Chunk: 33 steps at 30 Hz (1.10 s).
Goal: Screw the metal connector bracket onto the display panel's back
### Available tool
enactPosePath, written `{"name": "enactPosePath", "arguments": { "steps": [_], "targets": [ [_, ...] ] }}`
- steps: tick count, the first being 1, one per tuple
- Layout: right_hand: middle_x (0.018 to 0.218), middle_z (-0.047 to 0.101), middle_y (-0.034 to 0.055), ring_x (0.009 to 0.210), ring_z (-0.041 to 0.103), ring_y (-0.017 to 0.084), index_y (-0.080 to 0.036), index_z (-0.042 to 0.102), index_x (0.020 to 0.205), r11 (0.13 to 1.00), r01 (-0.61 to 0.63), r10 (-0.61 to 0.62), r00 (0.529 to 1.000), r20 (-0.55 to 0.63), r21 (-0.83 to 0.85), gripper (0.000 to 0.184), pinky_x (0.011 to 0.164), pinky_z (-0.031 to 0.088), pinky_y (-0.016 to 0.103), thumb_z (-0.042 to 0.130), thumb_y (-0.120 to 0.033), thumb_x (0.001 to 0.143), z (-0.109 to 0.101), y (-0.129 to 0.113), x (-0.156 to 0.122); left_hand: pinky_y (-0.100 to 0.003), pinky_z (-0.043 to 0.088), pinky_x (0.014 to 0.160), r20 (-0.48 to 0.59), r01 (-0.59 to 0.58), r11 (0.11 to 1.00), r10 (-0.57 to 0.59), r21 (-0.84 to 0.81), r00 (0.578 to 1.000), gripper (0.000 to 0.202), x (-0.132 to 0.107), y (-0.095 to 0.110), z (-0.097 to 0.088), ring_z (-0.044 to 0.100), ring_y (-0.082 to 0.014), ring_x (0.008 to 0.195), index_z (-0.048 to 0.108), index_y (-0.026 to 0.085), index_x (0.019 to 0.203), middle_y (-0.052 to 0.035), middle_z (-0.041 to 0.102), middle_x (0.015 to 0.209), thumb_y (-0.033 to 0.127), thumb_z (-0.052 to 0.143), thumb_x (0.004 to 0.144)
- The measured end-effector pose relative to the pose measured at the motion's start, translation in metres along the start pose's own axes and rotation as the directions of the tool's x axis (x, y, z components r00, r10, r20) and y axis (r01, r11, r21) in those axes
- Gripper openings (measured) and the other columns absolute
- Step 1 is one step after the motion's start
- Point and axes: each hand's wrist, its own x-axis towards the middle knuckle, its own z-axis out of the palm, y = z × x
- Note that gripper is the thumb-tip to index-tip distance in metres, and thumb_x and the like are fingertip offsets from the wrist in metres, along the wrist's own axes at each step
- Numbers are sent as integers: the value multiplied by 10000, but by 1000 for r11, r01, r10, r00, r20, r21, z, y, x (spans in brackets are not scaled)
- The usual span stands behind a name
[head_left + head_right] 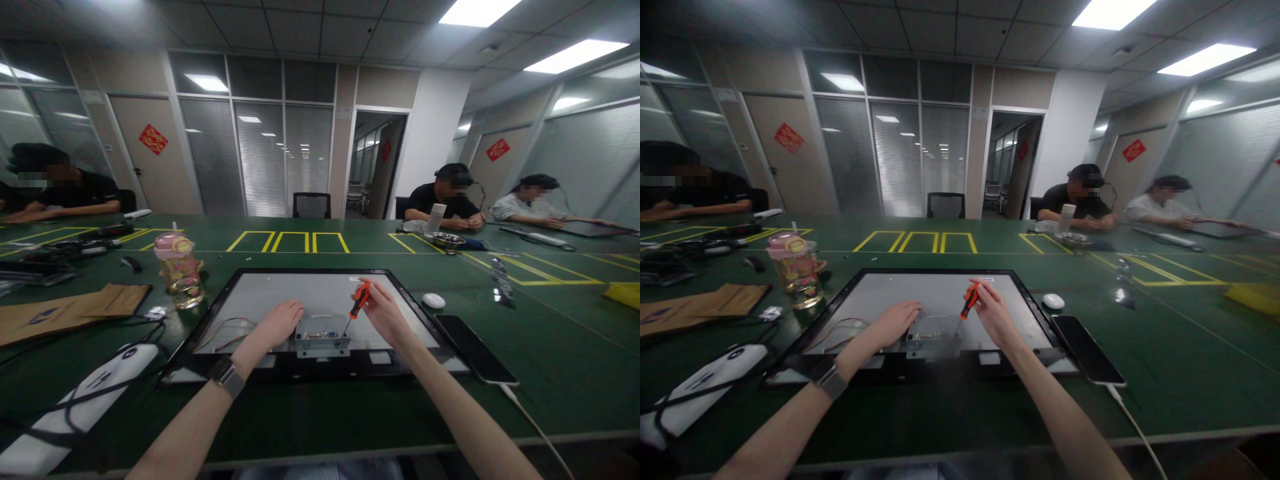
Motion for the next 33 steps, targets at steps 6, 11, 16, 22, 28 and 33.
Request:
{"name": "enactPosePath", "arguments": {
  "steps": [6, 11, 16, 22, 28, 33],
  "targets": [
    [811, 660, 23, 803, 605, 190, -240, 665, 893, 999, -26, 25, 1000, 17, 33, 207, 879, 422, 408, 653, -375, 737, 5, -4, -1, -364, 384, 971, 9, 1, 1000, -1, 1, 1000, 350, 0, 0, 0, 491, -197, 1158, 532, 126, 1146, -127, 542, 1240, 226, 270, 937],
    [837, 651, 4, 813, 589, 164, -254, 674, 827, 1000, -4, 4, 1000, 0, 9, 145, 906, 416, 400, 678, -350, 718, 0, 0, 1, -370, 373, 980, 25, -20, 999, 19, 35, 1000, 340, -1, 0, 0, 487, -207, 1167, 527, 104, 1151, -150, 531, 1250, 187, 282, 930],
    [813, 656, 7, 786, 598, 167, -248, 675, 918, 1000, -13, 13, 1000, 4, 0, 213, 873, 430, 391, 669, -346, 729, 0, -1, 0, -373, 371, 986, 57, -20, 998, 17, 57, 998, 340, 0, 3, -4, 482, -216, 1172, 531, 94, 1148, -151, 525, 1257, 186, 289, 928],
    [851, 685, 36, 824, 621, 196, -224, 666, 950, 999, -43, 43, 999, 8, 26, 265, 881, 416, 403, 665, -362, 723, 8, -8, -2, -364, 390, 967, 29, 19, 1000, -20, 2, 999, 384, 0, 3, -5, 499, -199, 1152, 522, 105, 1155, -136, 549, 1229, 240, 229, 949],
    [880, 684, 29, 844, 615, 189, -243, 662, 960, 999, -37, 37, 999, 35, 19, 261, 872, 412, 378, 672, -322, 712, 4, -5, -1, -362, 398, 959, 10, 3, 1000, -4, 15, 1000, 369, 0, 1, -2, 507, -197, 1143, 530, 114, 1145, -132, 550, 1228, 230, 240, 947],
    [773, 655, -16, 743, 598, 148, -266, 675, 880, 1000, -7, 7, 1000, -7, -21, 195, 853, 420, 351, 697, -275, 687, 1, -2, -1, -367, 400, 958, 11, -4, 1000, 4, 8, 1000, 347, 0, 1, -2, 505, -201, 1146, 536, 121, 1138, -132, 555, 1224, 209, 268, 936]
  ]
}}
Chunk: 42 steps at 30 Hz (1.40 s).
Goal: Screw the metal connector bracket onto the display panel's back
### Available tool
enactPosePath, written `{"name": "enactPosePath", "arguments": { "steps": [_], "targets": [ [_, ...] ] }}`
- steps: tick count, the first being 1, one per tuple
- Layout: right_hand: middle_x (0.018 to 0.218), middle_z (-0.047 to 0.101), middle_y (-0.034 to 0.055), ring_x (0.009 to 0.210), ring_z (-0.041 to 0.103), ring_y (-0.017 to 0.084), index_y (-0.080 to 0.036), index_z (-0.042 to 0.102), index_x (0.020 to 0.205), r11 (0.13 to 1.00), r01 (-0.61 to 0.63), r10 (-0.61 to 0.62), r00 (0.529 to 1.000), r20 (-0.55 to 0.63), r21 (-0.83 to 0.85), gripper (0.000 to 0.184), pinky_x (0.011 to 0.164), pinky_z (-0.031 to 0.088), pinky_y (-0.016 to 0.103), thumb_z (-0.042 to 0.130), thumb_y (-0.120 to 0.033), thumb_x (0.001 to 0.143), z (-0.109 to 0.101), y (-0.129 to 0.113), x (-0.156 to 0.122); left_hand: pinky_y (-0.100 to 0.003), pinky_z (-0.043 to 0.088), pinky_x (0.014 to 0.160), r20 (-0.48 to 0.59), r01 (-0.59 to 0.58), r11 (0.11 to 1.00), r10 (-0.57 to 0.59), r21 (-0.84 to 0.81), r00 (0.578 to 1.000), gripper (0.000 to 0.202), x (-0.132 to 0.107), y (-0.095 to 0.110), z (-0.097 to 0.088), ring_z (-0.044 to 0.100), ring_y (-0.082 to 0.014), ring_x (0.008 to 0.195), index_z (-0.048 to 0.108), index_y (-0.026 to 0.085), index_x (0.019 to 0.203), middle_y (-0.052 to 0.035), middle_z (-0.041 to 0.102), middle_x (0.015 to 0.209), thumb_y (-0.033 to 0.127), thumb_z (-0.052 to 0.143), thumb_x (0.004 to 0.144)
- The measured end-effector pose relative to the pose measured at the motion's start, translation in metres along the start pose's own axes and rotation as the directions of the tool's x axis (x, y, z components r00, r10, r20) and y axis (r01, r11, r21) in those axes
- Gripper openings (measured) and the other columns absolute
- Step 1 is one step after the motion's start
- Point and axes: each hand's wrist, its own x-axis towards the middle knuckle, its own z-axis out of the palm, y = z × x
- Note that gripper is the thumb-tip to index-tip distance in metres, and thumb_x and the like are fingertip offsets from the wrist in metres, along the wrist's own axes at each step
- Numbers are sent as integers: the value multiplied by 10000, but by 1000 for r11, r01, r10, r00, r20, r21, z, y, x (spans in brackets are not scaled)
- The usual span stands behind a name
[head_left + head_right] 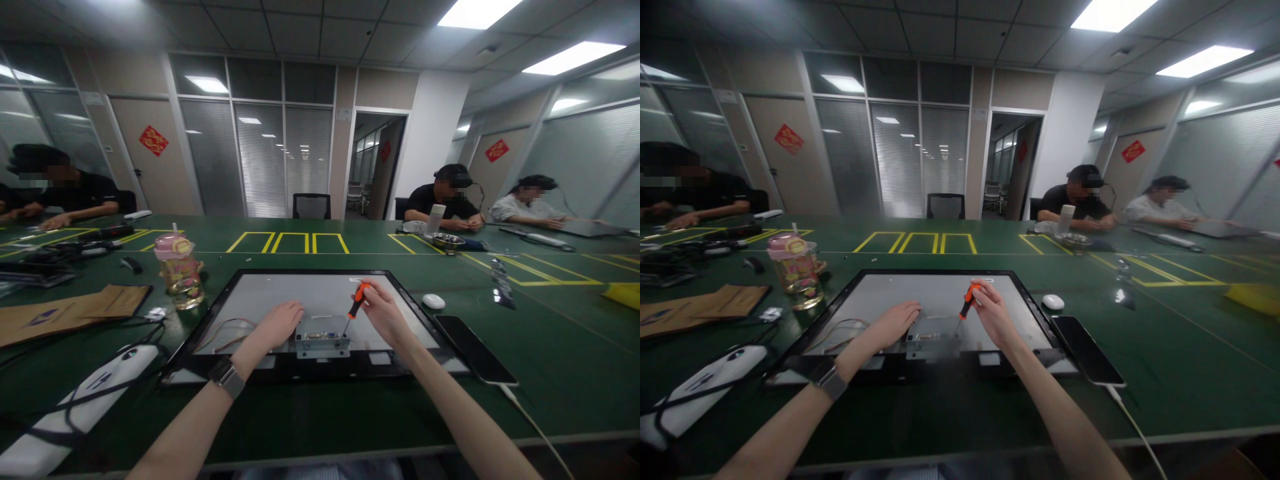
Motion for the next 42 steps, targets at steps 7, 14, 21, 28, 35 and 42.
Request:
{"name": "enactPosePath", "arguments": {
  "steps": [7, 14, 21, 28, 35, 42],
  "targets": [
    [895, 691, 40, 863, 613, 195, -232, 679, 900, 998, -30, 29, 999, 20, 60, 226, 894, 403, 381, 679, -315, 690, 1, -1, 2, -371, 396, 965, -7, 14, 1000, -15, -23, 1000, 367, 0, 1, -1, 507, -200, 1143, 535, 115, 1139, -136, 558, 1217, 234, 249, 944],
    [853, 680, 4, 809, 614, 175, -265, 668, 926, 1000, -3, 3, 1000, 3, -26, 240, 851, 428, 368, 695, -278, 688, 0, 0, 0, -369, 407, 949, -21, -18, 1000, 18, 9, 1000, 337, 0, -2, 3, 508, -206, 1141, 534, 131, 1134, -131, 560, 1212, 207, 277, 931],
    [950, 695, 49, 906, 625, 217, -242, 660, 916, 999, -29, 27, 999, 46, 42, 210, 901, 406, 408, 657, -319, 721, 3, -1, 0, -381, 400, 951, 0, -2, 1000, 2, 6, 1000, 356, -1, -1, 2, 507, -216, 1140, 526, 117, 1147, -142, 545, 1230, 214, 254, 939],
    [841, 673, -3, 790, 611, 160, -260, 660, 916, 1000, 0, 0, 1000, 14, -5, 228, 846, 427, 352, 696, -262, 691, 2, -3, -1, -376, 395, 962, -2, -6, 1000, 6, 21, 1000, 357, -2, 3, -3, 508, -217, 1143, 526, 103, 1151, -149, 549, 1224, 206, 258, 939],
    [838, 666, 10, 800, 600, 167, -245, 688, 845, 1000, -10, 11, 999, -53, 17, 185, 835, 440, 356, 713, -317, 677, -1, -2, 1, -388, 399, 961, 0, -8, 1000, 8, 13, 1000, 346, -1, -1, 1, 495, -218, 1157, 531, 110, 1148, -147, 541, 1238, 201, 276, 932],
    [800, 682, -2, 790, 609, 151, -239, 700, 827, 997, -28, 33, 998, -56, 72, 199, 858, 436, 344, 744, -310, 647, -4, 2, 3, -379, 388, 974, 4, -5, 1000, 5, -4, 1000, 358, -1, -2, 2, 494, -208, 1159, 531, 104, 1140, -152, 536, 1240, 225, 260, 939]
  ]
}}
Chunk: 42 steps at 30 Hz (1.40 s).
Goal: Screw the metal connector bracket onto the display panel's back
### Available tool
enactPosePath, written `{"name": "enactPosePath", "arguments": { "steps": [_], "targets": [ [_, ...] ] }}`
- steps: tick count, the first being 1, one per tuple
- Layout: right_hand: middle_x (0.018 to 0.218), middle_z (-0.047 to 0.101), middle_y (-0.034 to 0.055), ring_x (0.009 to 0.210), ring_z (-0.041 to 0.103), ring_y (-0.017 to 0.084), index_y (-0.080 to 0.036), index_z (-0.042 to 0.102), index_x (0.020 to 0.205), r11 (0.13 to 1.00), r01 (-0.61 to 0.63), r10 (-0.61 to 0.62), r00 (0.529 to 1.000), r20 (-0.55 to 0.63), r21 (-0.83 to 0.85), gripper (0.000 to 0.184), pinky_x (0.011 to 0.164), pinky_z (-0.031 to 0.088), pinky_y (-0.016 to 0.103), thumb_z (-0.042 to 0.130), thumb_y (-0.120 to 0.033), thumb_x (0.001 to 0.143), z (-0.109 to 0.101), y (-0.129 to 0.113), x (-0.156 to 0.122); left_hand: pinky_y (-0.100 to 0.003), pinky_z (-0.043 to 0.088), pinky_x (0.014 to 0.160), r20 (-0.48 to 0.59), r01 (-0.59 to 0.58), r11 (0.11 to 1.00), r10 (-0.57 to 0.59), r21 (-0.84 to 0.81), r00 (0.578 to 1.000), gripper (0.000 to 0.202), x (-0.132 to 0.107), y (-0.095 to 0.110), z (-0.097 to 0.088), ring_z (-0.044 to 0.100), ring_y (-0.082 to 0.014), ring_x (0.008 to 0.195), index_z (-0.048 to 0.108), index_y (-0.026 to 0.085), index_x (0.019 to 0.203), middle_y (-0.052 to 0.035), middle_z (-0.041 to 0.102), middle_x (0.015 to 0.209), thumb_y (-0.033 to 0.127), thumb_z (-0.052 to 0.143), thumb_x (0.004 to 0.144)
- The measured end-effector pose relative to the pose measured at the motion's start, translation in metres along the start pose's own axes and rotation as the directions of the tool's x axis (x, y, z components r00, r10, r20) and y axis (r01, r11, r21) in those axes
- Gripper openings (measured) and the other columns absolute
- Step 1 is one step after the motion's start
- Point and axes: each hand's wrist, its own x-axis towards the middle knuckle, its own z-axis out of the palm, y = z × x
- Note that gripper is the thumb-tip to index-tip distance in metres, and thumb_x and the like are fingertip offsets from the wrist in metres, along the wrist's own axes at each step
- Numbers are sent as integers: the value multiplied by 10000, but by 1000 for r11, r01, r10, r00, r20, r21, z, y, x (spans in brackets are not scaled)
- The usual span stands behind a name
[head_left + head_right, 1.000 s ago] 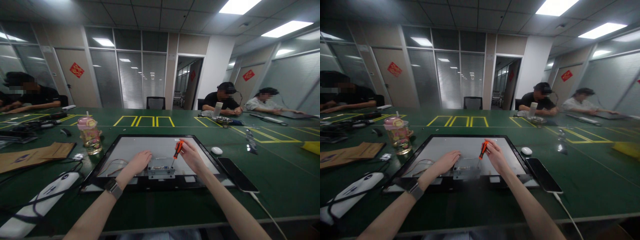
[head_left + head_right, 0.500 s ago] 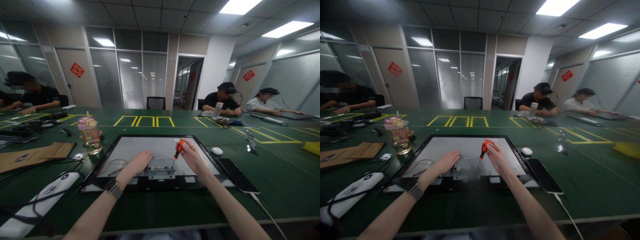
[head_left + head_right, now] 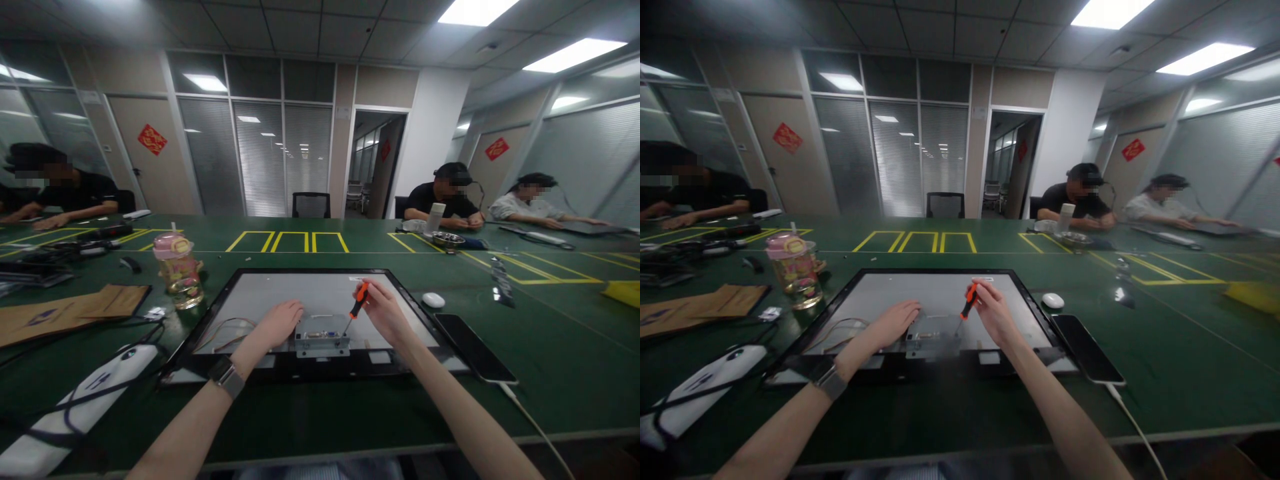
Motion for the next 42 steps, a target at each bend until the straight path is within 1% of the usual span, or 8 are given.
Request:
{"name": "enactPosePath", "arguments": {
  "steps": [3, 8, 16, 22, 28, 33, 38, 42],
  "targets": [
    [788, 676, -18, 764, 598, 131, -242, 699, 796, 1000, 10, -10, 1000, -7, 21, 173, 878, 434, 340, 754, -285, 638, -1, 1, 1, -378, 386, 973, 4, -13, 1000, 13, 17, 1000, 353, 0, 1, -2, 491, -209, 1162, 527, 103, 1143, -150, 538, 1238, 210, 262, 936],
    [803, 683, 9, 814, 616, 169, -241, 683, 887, 1000, -19, 18, 998, 63, 17, 195, 887, 425, 378, 689, -334, 716, 2, -1, 0, -373, 389, 971, 36, 2, 1000, -3, 25, 999, 375, 0, 3, -4, 490, -219, 1159, 520, 69, 1157, -157, 540, 1233, 206, 247, 939],
    [846, 671, 0, 827, 605, 163, -254, 676, 830, 1000, 18, -18, 996, 83, 0, 135, 921, 405, 401, 694, -314, 711, 3, -1, -2, -372, 384, 971, 31, -5, 999, 4, 40, 1000, 358, 0, 4, -5, 491, -216, 1159, 519, 92, 1159, -144, 538, 1239, 190, 257, 935],
    [858, 682, 37, 865, 611, 192, -238, 651, 992, 1000, -6, 8, 994, 111, -22, 263, 915, 397, 412, 643, -353, 756, 3, -1, -1, -365, 382, 978, 20, 36, 999, -35, -10, 999, 355, 0, 4, -6, 492, -209, 1162, 532, 104, 1152, -139, 533, 1248, 215, 269, 941],
    [858, 664, 7, 826, 597, 155, -244, 682, 874, 1000, 9, -9, 995, 97, 1, 165, 944, 390, 396, 680, -312, 723, 1, 2, -1, -372, 368, 992, 39, 19, 1000, -19, 4, 999, 347, 0, 4, -5, 479, -211, 1178, 533, 101, 1159, -143, 527, 1257, 198, 284, 937],
    [836, 668, 17, 841, 606, 177, -251, 660, 949, 1000, -17, 18, 993, 118, -16, 217, 926, 394, 414, 647, -343, 753, 3, -1, -3, -366, 374, 987, 31, 30, 999, -31, 14, 999, 363, 1, 3, -2, 486, -201, 1170, 529, 109, 1163, -138, 525, 1260, 226, 261, 947],
    [868, 675, 14, 856, 602, 173, -254, 671, 855, 999, -30, 28, 992, 122, 17, 146, 931, 400, 415, 662, -344, 740, 4, -2, -2, -362, 391, 965, 7, 3, 1000, -3, 27, 1000, 359, 0, 0, 1, 492, -203, 1160, 531, 112, 1154, -136, 539, 1242, 220, 264, 941],
    [849, 669, 1, 833, 599, 157, -250, 675, 892, 1000, -17, 15, 991, 130, 9, 176, 949, 390, 407, 683, -299, 724, 1, 0, -2, -362, 402, 951, -27, -1, 1000, 2, 17, 1000, 351, 1, 0, 2, 515, -197, 1131, 536, 132, 1144, -123, 562, 1214, 215, 264, 938]
  ]
}}
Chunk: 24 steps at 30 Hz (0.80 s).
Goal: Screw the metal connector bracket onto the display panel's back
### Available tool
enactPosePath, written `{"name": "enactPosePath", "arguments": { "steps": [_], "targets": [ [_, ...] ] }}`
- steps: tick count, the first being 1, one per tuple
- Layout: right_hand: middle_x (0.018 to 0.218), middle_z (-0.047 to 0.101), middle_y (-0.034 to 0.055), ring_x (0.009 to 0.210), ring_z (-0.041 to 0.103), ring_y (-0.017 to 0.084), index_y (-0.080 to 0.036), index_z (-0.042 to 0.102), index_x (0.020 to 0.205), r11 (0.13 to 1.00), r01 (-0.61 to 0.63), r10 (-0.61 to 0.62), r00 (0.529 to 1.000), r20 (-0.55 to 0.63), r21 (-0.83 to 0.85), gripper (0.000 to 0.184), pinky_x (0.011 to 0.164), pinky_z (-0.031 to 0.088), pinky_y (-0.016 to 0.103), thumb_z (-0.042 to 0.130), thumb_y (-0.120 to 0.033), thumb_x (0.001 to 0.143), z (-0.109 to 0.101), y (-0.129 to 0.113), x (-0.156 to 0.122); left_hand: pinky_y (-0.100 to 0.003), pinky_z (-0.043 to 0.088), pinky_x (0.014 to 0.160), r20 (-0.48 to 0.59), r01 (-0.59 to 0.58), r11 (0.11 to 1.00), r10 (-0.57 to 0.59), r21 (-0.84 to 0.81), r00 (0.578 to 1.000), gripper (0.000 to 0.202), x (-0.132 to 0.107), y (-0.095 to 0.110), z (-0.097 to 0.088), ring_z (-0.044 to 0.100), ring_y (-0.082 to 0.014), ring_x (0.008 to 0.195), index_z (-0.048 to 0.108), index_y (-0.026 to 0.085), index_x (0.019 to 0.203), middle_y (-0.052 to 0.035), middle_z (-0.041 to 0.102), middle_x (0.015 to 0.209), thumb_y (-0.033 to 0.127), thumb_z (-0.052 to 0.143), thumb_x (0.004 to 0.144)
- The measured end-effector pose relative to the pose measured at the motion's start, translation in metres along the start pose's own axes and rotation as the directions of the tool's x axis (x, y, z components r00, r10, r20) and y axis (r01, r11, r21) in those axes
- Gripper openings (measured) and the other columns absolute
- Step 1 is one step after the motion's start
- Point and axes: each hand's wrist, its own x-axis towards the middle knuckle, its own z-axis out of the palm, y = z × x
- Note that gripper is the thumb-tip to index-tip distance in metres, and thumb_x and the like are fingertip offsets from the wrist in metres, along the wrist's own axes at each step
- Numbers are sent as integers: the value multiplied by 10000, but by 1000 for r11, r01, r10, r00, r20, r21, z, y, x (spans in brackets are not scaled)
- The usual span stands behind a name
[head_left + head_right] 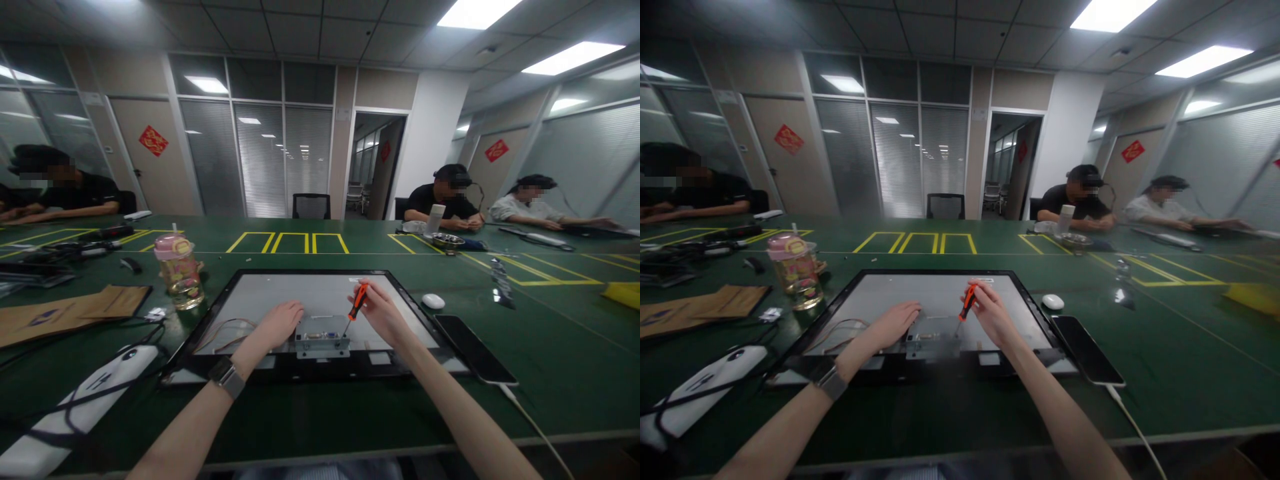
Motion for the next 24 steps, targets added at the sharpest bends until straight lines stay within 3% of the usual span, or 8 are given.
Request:
{"name": "enactPosePath", "arguments": {
  "steps": [8, 12, 20, 24],
  "targets": [
    [909, 689, 48, 891, 623, 195, -239, 622, 1048, 999, -21, 21, 1000, 21, -38, 303, 925, 396, 404, 626, -360, 770, 2, -1, 0, -371, 394, 966, 23, 34, 999, -33, -23, 999, 362, 0, 2, -4, 503, -209, 1148, 531, 116, 1152, -130, 552, 1227, 228, 259, 943],
    [898, 690, 42, 875, 627, 194, -236, 633, 1012, 999, -19, 19, 999, 27, -30, 277, 925, 393, 399, 637, -353, 761, 2, -1, 0, -371, 395, 968, 11, 22, 1000, -21, -20, 1000, 359, 0, 3, -4, 509, -205, 1143, 535, 118, 1146, -135, 555, 1221, 225, 259, 943],
    [789, 634, -33, 753, 591, 135, -256, 663, 818, 998, -1, 1, 1000, -7, -69, 179, 865, 432, 343, 739, -254, 656, 3, -3, -2, -387, 382, 977, 87, -18, 998, 13, 63, 996, 347, 0, 1, -2, 471, -224, 1183, 513, 87, 1177, -156, 507, 1274, 157, 292, 918],
    [810, 662, 1, 803, 603, 173, -248, 665, 861, 989, 50, -56, 998, -40, -138, 189, 863, 421, 366, 709, -307, 687, 7, -5, -2, -379, 380, 979, 59, -36, 999, 35, 26, 998, 339, 0, -1, -1, 472, -205, 1184, 520, 113, 1165, -142, 521, 1264, 174, 287, 926]
  ]
}}
